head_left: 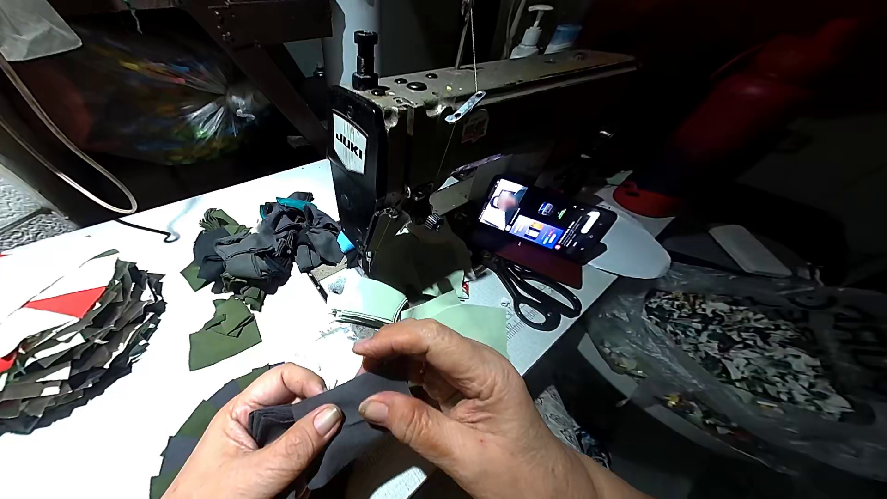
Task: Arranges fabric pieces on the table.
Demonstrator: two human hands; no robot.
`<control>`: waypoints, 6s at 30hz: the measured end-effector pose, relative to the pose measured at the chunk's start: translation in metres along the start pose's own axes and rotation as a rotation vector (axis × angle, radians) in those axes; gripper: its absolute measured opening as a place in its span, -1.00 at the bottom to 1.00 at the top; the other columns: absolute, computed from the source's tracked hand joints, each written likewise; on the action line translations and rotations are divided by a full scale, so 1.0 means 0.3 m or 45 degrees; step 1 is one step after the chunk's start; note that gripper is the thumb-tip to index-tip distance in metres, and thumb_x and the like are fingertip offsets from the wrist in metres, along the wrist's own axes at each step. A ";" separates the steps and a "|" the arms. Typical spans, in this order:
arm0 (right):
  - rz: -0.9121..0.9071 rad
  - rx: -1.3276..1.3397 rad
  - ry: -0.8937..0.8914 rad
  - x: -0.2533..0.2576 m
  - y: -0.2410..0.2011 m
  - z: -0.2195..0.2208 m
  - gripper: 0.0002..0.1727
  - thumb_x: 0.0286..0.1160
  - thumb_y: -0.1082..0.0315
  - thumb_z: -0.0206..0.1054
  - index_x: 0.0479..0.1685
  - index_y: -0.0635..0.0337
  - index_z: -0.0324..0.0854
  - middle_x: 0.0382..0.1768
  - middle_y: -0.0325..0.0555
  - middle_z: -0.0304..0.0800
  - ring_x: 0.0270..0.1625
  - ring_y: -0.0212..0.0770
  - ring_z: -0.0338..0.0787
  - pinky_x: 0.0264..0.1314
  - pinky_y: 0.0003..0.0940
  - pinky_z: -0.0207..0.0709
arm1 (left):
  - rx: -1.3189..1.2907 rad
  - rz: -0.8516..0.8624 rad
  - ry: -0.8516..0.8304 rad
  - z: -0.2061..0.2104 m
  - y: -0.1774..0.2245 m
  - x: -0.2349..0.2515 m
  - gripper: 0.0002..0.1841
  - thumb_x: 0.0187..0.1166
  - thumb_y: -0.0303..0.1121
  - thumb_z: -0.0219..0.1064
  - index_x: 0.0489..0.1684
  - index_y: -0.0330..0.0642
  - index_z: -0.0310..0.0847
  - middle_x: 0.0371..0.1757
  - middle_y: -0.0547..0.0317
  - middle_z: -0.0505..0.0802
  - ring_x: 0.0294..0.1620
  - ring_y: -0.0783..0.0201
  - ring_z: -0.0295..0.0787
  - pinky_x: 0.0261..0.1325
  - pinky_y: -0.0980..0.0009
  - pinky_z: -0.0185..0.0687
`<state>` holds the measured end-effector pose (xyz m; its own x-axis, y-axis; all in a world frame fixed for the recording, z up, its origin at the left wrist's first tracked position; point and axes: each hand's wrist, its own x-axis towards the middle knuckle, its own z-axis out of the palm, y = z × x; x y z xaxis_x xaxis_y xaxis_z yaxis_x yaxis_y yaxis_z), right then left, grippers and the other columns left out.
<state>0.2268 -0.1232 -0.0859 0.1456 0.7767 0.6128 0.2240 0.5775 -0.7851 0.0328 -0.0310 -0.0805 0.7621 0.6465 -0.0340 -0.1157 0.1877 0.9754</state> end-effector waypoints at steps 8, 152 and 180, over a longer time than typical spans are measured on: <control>-0.090 -0.140 0.071 0.003 -0.008 0.000 -0.87 0.53 0.58 0.36 -0.04 0.39 0.74 -0.16 -0.09 0.80 -0.09 -0.39 0.80 0.01 -0.52 0.78 | -0.061 -0.075 -0.103 0.001 0.004 -0.004 -0.89 0.58 -0.36 0.46 -0.04 0.06 0.79 -0.35 0.39 0.83 -0.54 0.62 0.61 -0.48 0.68 0.56; 0.029 -0.935 -0.543 -0.069 0.083 -0.204 -0.87 0.37 0.35 0.36 -0.27 0.04 0.85 -0.01 -0.33 0.81 0.12 -0.45 0.77 0.17 -0.59 0.69 | -0.489 -0.171 0.328 -0.115 0.088 0.031 -0.78 0.82 -0.16 0.13 -0.06 -0.05 0.62 -0.51 0.37 0.59 -0.71 0.66 0.38 -0.70 0.82 0.29; 0.092 -0.955 -0.490 -0.057 0.093 -0.175 -0.88 0.39 0.19 0.42 -0.28 -0.03 0.78 -0.16 -0.41 0.71 -0.12 -0.52 0.69 -0.15 -0.62 0.62 | -0.312 -0.161 0.239 -0.104 0.068 0.019 -0.80 0.83 -0.23 0.12 -0.06 -0.05 0.64 -0.52 0.28 0.60 -0.74 0.63 0.35 -0.72 0.79 0.27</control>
<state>0.2812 -0.1337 -0.1136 -0.1241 0.9152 0.3835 0.8267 0.3091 -0.4701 0.0149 -0.0004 -0.0676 0.6521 0.7275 -0.2134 -0.1945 0.4326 0.8803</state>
